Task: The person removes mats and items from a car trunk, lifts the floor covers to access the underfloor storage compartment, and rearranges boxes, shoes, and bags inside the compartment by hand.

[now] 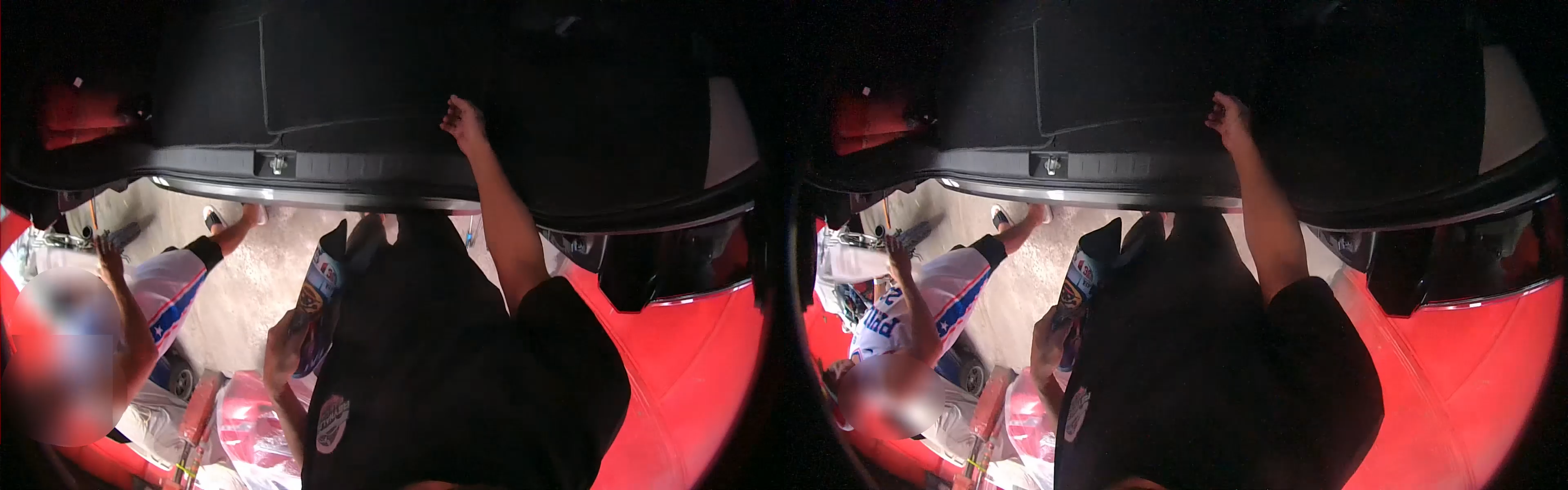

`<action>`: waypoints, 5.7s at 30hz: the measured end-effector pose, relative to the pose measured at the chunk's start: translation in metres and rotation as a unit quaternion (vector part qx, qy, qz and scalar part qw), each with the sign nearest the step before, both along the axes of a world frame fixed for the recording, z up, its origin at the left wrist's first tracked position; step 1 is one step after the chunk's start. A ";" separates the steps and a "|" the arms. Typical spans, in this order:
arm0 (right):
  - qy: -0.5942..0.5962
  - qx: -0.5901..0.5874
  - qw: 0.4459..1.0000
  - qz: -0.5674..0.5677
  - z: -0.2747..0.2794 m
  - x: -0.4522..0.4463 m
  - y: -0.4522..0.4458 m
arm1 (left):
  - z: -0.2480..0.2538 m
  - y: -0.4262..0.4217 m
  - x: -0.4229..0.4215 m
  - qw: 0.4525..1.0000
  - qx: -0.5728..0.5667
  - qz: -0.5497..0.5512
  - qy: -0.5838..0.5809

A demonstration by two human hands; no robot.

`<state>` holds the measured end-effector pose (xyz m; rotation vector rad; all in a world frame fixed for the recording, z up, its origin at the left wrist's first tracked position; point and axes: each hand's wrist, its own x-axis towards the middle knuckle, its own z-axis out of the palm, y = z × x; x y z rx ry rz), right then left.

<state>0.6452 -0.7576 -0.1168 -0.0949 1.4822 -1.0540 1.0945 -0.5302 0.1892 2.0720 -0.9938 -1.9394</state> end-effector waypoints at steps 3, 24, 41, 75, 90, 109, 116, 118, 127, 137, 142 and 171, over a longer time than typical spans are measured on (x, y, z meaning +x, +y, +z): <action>-0.039 -0.120 0.990 -0.056 0.022 -0.009 -0.009 | 0.004 -0.005 0.003 0.999 -0.036 0.008 0.020; 0.480 0.030 0.840 0.252 0.038 -0.062 -0.090 | 0.167 -0.024 -0.053 0.981 -0.153 0.115 -0.015; 0.404 -0.381 0.818 0.153 0.348 0.064 0.015 | 0.197 -0.113 -0.119 0.880 -0.408 0.243 -0.013; 0.285 -0.311 0.870 0.254 0.268 0.068 0.175 | 0.299 -0.246 -0.077 0.784 -0.599 0.116 0.113; 0.356 -0.226 0.887 0.191 0.282 0.079 0.226 | 0.262 -0.200 -0.122 0.834 -0.473 0.099 0.264; 0.638 -0.411 0.620 0.198 0.347 -0.007 0.139 | 0.138 -0.203 -0.227 0.776 -0.392 0.171 0.464; 0.547 -0.186 0.792 0.198 0.357 -0.047 0.116 | -0.011 -0.163 -0.165 0.865 -0.207 0.173 0.423; 0.586 -0.259 0.733 0.227 0.326 -0.085 0.118 | -0.092 -0.135 -0.144 0.936 -0.112 0.213 0.259; 0.613 -0.248 0.722 0.204 0.415 -0.044 0.104 | -0.191 -0.280 -0.077 0.968 -0.119 0.196 0.099; 0.701 -0.190 0.681 0.095 0.478 -0.049 0.131 | -0.215 -0.340 -0.274 0.985 -0.098 -0.112 0.086; 0.739 -0.203 0.628 0.131 0.461 -0.090 0.167 | -0.257 -0.343 -0.283 0.970 -0.023 -0.197 0.140; 0.695 -0.177 0.669 0.195 0.480 -0.094 0.127 | -0.283 -0.368 -0.020 0.960 -0.121 0.042 0.249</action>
